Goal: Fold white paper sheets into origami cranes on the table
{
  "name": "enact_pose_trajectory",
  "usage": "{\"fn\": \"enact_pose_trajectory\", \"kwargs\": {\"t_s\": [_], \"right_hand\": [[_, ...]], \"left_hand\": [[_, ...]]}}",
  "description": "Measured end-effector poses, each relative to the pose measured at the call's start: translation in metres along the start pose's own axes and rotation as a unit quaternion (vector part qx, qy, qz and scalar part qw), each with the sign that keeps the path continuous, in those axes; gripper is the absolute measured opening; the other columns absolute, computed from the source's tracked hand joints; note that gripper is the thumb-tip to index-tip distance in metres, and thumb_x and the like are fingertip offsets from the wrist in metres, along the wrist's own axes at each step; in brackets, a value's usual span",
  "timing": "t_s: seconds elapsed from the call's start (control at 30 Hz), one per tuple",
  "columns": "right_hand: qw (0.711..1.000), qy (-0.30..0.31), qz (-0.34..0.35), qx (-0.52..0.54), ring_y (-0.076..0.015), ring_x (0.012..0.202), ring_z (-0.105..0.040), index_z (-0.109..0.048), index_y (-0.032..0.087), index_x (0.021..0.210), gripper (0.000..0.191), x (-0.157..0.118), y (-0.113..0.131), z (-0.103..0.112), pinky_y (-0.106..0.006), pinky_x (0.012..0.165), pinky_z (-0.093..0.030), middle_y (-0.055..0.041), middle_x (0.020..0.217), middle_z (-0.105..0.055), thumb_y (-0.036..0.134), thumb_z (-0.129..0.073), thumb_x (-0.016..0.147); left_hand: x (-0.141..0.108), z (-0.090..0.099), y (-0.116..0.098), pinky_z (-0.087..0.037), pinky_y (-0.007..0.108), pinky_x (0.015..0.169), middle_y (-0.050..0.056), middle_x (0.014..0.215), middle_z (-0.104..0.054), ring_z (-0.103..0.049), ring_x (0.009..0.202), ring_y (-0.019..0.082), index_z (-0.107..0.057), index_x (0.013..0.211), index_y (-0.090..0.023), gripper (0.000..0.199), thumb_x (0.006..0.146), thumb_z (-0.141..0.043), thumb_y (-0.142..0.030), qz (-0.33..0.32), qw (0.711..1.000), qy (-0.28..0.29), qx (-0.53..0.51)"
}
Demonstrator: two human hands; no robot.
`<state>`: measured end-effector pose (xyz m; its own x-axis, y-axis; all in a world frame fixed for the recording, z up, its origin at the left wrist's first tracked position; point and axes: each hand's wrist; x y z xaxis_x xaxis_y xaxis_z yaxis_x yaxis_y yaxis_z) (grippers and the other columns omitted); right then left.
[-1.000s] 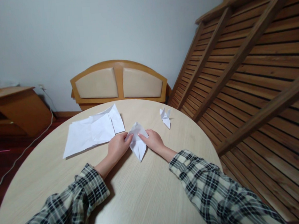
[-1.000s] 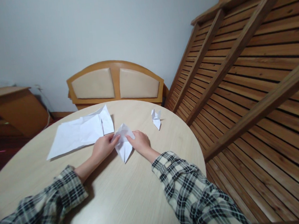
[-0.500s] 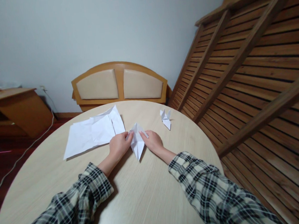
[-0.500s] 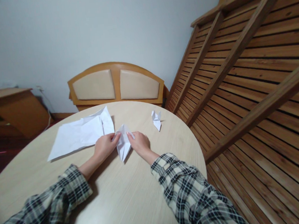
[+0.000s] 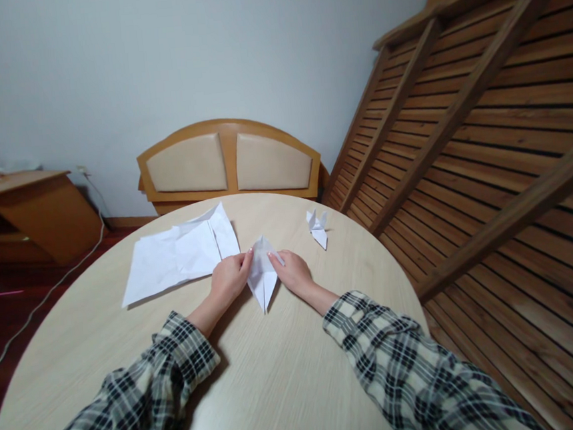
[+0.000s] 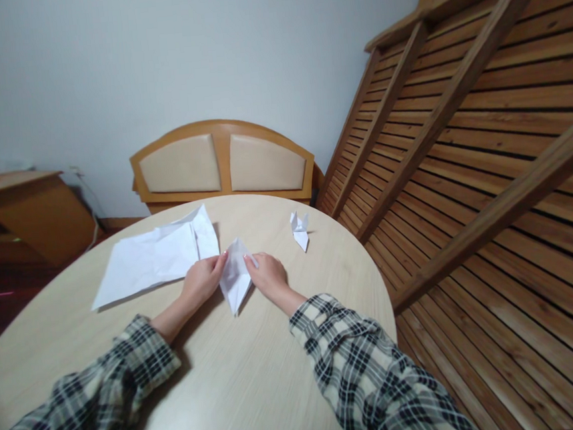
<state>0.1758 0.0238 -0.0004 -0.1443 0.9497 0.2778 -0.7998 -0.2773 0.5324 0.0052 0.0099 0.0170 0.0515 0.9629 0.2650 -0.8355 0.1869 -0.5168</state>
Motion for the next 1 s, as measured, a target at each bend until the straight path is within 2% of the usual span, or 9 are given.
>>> {"fn": "enact_pose_trajectory", "kwargs": {"t_s": [0.07,0.17,0.27,0.37,0.53,0.73,0.9,1.0], "right_hand": [[1.0,0.001,-0.005,0.006,-0.0184,0.077,-0.06,-0.067,0.017,0.08,0.048,0.001,-0.003,0.001,-0.026,0.065,-0.034,-0.0095,0.085,-0.07,0.048,-0.035,0.097],[1.0,-0.002,0.002,0.014,-0.0164,0.072,-0.057,-0.065,0.017,0.074,0.049,0.002,-0.01,0.004,-0.025,0.062,-0.031,-0.0079,0.079,-0.068,0.048,-0.035,0.096],[1.0,-0.004,0.01,0.026,-0.0143,0.066,-0.053,-0.062,0.016,0.067,0.049,0.004,-0.019,0.007,-0.025,0.059,-0.028,-0.0056,0.071,-0.064,0.048,-0.037,0.095],[0.999,0.005,0.009,0.047,-0.0127,0.06,-0.048,-0.055,0.016,0.06,0.051,0.006,-0.027,0.008,-0.025,0.056,-0.025,-0.0029,0.062,-0.057,0.049,-0.038,0.094],[0.996,0.017,0.005,0.083,-0.0119,0.057,-0.044,-0.05,0.017,0.058,0.049,0.008,-0.032,0.009,-0.025,0.054,-0.023,-0.0007,0.058,-0.05,0.05,-0.039,0.092],[0.995,0.016,0.006,0.094,-0.0119,0.056,-0.043,-0.044,0.018,0.056,0.05,0.008,-0.03,0.009,-0.025,0.054,-0.024,-0.0003,0.056,-0.047,0.052,-0.039,0.092],[0.994,0.016,0.021,0.102,-0.0119,0.056,-0.044,-0.046,0.017,0.057,0.05,0.007,-0.031,0.006,-0.025,0.054,-0.025,-0.0004,0.057,-0.048,0.052,-0.039,0.092],[0.995,0.014,0.03,0.099,-0.012,0.056,-0.045,-0.047,0.017,0.056,0.05,0.007,-0.03,0.006,-0.025,0.055,-0.025,-0.0002,0.056,-0.049,0.051,-0.039,0.093]], "left_hand": [[0.0,-0.001,0.006,-0.038,0.032,0.06,0.009,0.065,-0.065,-0.058,0.062,0.022,-0.06,0.063,-0.018,0.065,0.094,-0.018,-0.057,-0.005,0.999,0.019,-0.048],[0.002,0.0,0.016,-0.045,0.035,0.074,0.008,0.078,-0.07,-0.061,0.075,0.025,-0.062,0.072,-0.017,0.062,0.093,-0.02,-0.058,-0.036,0.987,0.045,-0.153],[0.006,0.001,0.027,-0.043,0.036,0.093,0.007,0.099,-0.072,-0.061,0.095,0.025,-0.066,0.092,-0.018,0.052,0.093,-0.029,-0.054,-0.073,0.964,0.088,-0.24],[0.009,0.001,0.032,-0.041,0.037,0.098,0.007,0.105,-0.07,-0.06,0.102,0.024,-0.066,0.099,-0.018,0.044,0.092,-0.036,-0.049,-0.092,0.951,0.133,-0.265],[0.006,0.004,0.027,-0.043,0.038,0.096,0.011,0.105,-0.068,-0.06,0.1,0.023,-0.066,0.1,-0.017,0.038,0.092,-0.04,-0.042,-0.147,0.948,0.148,-0.24],[0.004,0.005,0.025,-0.045,0.038,0.092,0.01,0.103,-0.068,-0.06,0.096,0.022,-0.066,0.101,-0.018,0.034,0.094,-0.039,-0.038,-0.183,0.953,0.141,-0.199],[0.005,0.003,0.026,-0.043,0.039,0.092,0.008,0.098,-0.067,-0.058,0.093,0.022,-0.066,0.095,-0.019,0.034,0.096,-0.036,-0.037,-0.25,0.949,0.131,-0.138],[0.005,0.001,0.027,-0.043,0.04,0.092,0.008,0.102,-0.064,-0.056,0.097,0.022,-0.065,0.095,-0.019,0.034,0.097,-0.036,-0.038,-0.26,0.953,0.116,-0.104]]}}
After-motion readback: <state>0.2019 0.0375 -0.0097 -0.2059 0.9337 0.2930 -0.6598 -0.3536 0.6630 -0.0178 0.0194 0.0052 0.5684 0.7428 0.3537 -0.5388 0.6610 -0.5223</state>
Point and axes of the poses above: each hand's wrist, its own x-axis towards the middle knuckle, its own z-axis out of the back of the hand, y = z × x
